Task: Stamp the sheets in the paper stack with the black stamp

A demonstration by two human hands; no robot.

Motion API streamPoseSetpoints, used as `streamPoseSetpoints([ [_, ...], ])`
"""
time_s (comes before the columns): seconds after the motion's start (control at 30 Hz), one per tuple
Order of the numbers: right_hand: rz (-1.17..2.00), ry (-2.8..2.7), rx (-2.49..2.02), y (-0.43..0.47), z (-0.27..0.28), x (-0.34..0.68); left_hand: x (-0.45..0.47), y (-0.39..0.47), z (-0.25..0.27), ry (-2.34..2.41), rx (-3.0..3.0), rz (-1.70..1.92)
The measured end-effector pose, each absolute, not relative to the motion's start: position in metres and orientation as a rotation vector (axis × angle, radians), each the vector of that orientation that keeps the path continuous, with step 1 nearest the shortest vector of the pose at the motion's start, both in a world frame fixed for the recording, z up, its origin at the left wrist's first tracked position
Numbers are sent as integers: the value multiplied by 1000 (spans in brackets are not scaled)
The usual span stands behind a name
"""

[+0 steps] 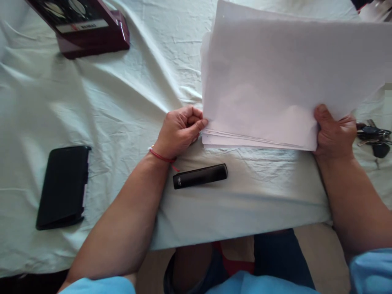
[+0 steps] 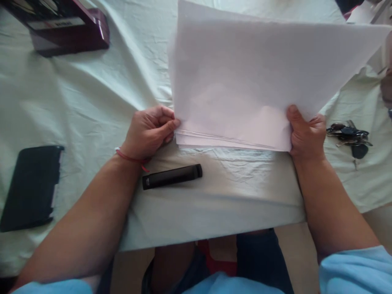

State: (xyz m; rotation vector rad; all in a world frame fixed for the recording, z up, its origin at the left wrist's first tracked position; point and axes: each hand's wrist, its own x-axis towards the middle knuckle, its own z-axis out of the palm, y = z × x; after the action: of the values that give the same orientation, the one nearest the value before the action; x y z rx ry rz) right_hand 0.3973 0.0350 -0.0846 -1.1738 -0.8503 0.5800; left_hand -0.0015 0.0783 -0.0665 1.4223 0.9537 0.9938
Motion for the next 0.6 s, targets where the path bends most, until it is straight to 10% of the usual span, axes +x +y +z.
streamPoseSetpoints([
  [0.6,625,-905,-1175,32,-83,386,-11,86,-80,929,1516,1073],
])
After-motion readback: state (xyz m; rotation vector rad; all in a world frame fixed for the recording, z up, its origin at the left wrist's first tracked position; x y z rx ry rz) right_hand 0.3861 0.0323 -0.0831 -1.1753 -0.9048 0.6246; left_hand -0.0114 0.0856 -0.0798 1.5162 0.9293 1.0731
